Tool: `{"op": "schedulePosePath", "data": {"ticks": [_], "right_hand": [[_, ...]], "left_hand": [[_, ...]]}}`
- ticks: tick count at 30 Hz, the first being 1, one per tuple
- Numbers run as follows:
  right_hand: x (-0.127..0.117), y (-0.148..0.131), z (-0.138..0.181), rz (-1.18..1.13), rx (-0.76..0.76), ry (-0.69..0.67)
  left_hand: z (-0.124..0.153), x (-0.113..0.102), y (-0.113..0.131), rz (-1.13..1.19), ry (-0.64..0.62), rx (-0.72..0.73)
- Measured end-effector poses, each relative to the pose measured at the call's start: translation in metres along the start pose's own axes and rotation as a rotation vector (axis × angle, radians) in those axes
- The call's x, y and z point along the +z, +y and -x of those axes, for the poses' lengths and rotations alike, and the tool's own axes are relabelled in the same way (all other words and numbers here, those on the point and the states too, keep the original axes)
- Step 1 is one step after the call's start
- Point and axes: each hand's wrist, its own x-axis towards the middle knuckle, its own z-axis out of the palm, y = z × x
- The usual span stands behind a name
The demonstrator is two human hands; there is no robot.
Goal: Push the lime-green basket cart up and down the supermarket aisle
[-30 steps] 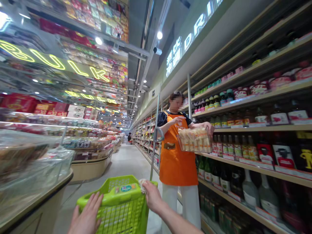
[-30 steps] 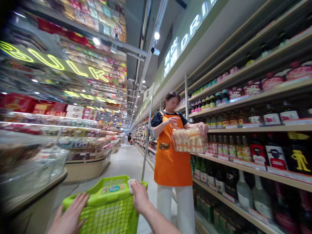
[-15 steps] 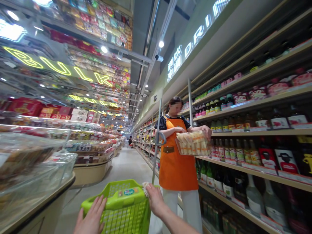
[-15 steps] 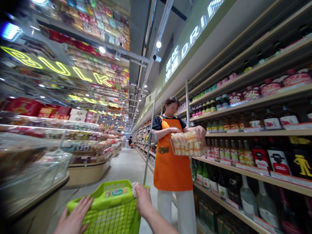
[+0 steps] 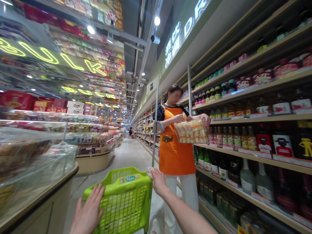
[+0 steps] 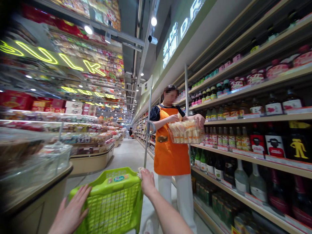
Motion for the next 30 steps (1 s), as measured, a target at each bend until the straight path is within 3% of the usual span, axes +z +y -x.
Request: {"op": "schedulePosePath", "data": {"ticks": [4,9,12,15,19,22,25,28,30], "right_hand": [[0.014,-0.012,0.002,-0.073,-0.058,0.082],[0.035,-0.075,0.011,-0.121,-0.311,0.022],[0.038,-0.092,0.016,-0.085,-0.439,-0.023],[0.033,-0.066,0.017,-0.016,-0.348,-0.064],[0.016,-0.005,0.016,0.067,-0.06,-0.032],[0.012,0.005,0.016,0.043,0.02,-0.003],[0.023,-0.033,0.019,-0.053,-0.061,-0.027],[0.036,-0.085,0.026,-0.109,-0.287,-0.096],[0.041,-0.106,0.028,-0.103,-0.412,-0.124]], "left_hand": [[0.0,0.004,0.0,0.001,0.02,-0.021],[0.004,-0.003,0.003,-0.01,0.019,0.005],[0.008,-0.006,0.001,-0.001,0.03,0.032],[0.01,-0.009,0.0,0.017,0.016,0.048],[0.011,-0.009,0.0,0.047,0.008,0.058],[0.01,-0.008,0.003,0.062,0.011,0.043],[0.01,-0.008,0.004,0.057,0.008,0.03],[0.011,-0.011,0.003,0.029,0.006,0.035],[0.011,-0.013,0.003,0.011,0.001,0.043]]}}
